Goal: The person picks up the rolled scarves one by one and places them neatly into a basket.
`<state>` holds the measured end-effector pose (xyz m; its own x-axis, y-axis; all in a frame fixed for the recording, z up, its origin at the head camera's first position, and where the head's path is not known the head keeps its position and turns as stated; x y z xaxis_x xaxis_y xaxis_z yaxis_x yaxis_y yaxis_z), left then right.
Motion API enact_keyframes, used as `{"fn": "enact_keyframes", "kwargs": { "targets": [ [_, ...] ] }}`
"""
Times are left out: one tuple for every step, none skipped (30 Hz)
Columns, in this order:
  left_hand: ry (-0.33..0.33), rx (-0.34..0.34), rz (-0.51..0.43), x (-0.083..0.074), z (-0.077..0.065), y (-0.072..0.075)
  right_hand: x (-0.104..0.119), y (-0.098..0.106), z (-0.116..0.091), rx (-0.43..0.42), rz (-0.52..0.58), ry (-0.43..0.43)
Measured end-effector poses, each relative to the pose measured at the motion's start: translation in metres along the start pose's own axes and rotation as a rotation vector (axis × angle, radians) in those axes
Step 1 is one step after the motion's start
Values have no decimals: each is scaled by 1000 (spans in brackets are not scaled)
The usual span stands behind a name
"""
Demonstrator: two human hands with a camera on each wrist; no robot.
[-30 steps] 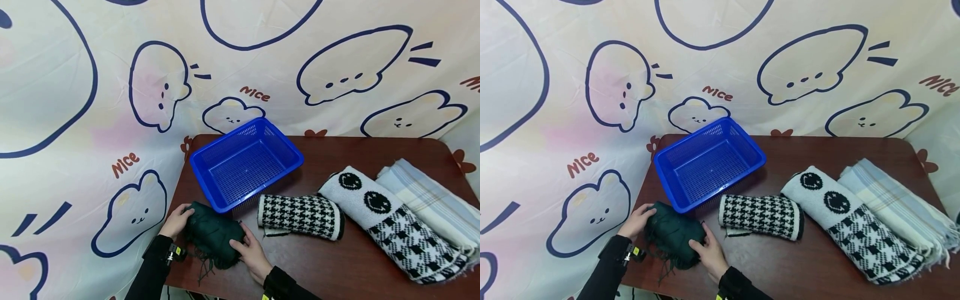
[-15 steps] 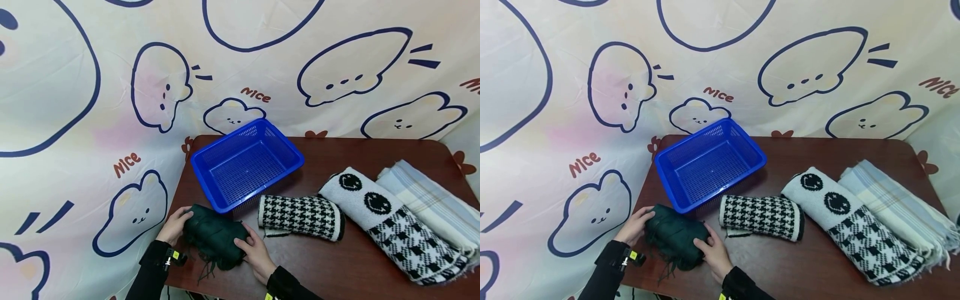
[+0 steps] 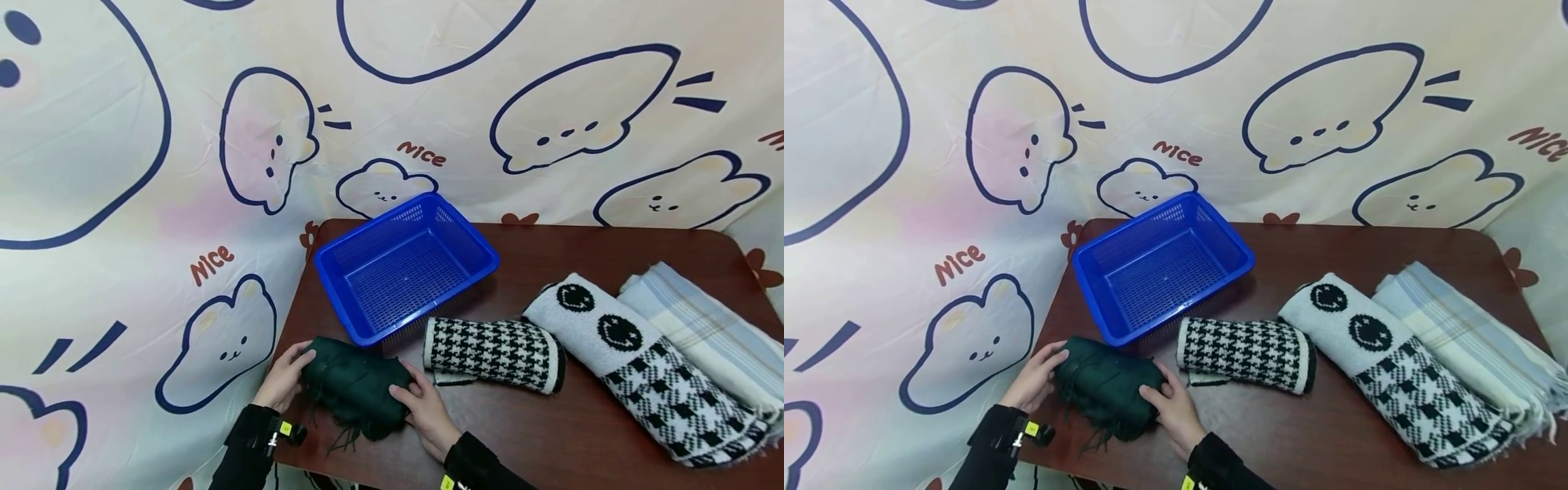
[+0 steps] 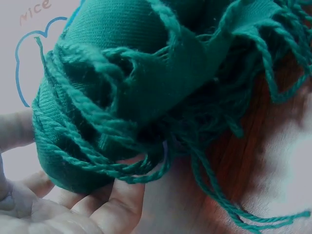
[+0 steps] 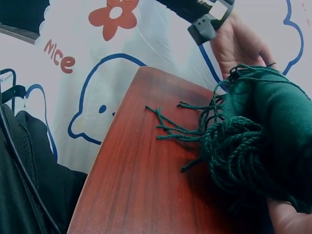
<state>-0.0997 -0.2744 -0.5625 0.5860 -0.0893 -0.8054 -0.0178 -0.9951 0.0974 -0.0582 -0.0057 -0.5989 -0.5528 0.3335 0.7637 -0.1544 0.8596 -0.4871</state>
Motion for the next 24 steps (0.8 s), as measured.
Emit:
{"fn": "enact_keyframes", "kwargs": {
  "targets": [
    [-2,3,-15,0,-1,0,1,0,0,2,3,0],
    [-5,3,-23,1,-2,0,1,1,0,3,2,1],
    [-6,4,-39,1,-3,0,2,1,0,4,2,2],
    [-9,7,-48,1,-4,0,3,1,0,3,-1,2],
    [-15,11,-55,1,-5,0,5,1,0,4,-2,4],
    [-20,14,-64,1,-6,0,6,1,0,5,-3,5],
    [-24,14,-76,0,-8,0,7,1,0,4,-4,5],
    [-32,16,-83,0,-9,0,8,0,-1,6,-5,5],
    [-40,17,-89,-1,-10,0,10,0,-1,7,-7,5],
    [-49,18,-92,-3,-12,1,11,-1,-1,8,-9,7],
    [-59,17,-95,-4,-14,1,12,-1,-1,8,-11,10],
    [-69,18,-95,-5,-16,1,14,-1,-1,8,-16,11],
    [-80,19,-94,-7,-18,1,15,-2,-2,9,-18,12],
    [-91,21,-89,-9,-21,1,16,-3,-2,11,-19,13],
    [-99,22,-86,-11,-23,1,17,-3,-3,14,-21,13],
    [-106,25,-86,-13,-26,1,19,-4,-4,18,-22,13],
    [-112,26,-88,-15,-29,1,20,-5,-5,23,-22,12],
    [-116,31,-89,-17,-32,1,21,-6,-6,29,-24,12],
    [-121,34,-92,-19,-35,0,22,-7,-8,36,-25,13],
    [-126,37,-93,-21,-38,0,23,-8,-9,41,-27,14],
    [-129,41,-93,-23,-41,0,24,-8,-11,46,-28,17],
    [-134,47,-92,-25,-43,-1,25,-9,-13,50,-28,22],
    [-138,50,-91,-27,-46,-1,26,-10,-14,53,-27,27],
    [-145,55,-87,-30,-48,-2,27,-10,-15,53,-26,31]
  ]
}}
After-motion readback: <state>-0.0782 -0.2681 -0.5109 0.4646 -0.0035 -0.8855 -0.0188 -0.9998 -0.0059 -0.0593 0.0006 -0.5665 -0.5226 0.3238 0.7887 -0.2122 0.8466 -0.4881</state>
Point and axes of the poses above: each hand's wrist, its own z-axis towards the middle knuckle, its own y-axis out of the back of the hand, x = y × z, the point moved 6 cm from there along z, towards the middle knuckle, and after that the axes turned 3 degrees about y, right-handed, at the moved point
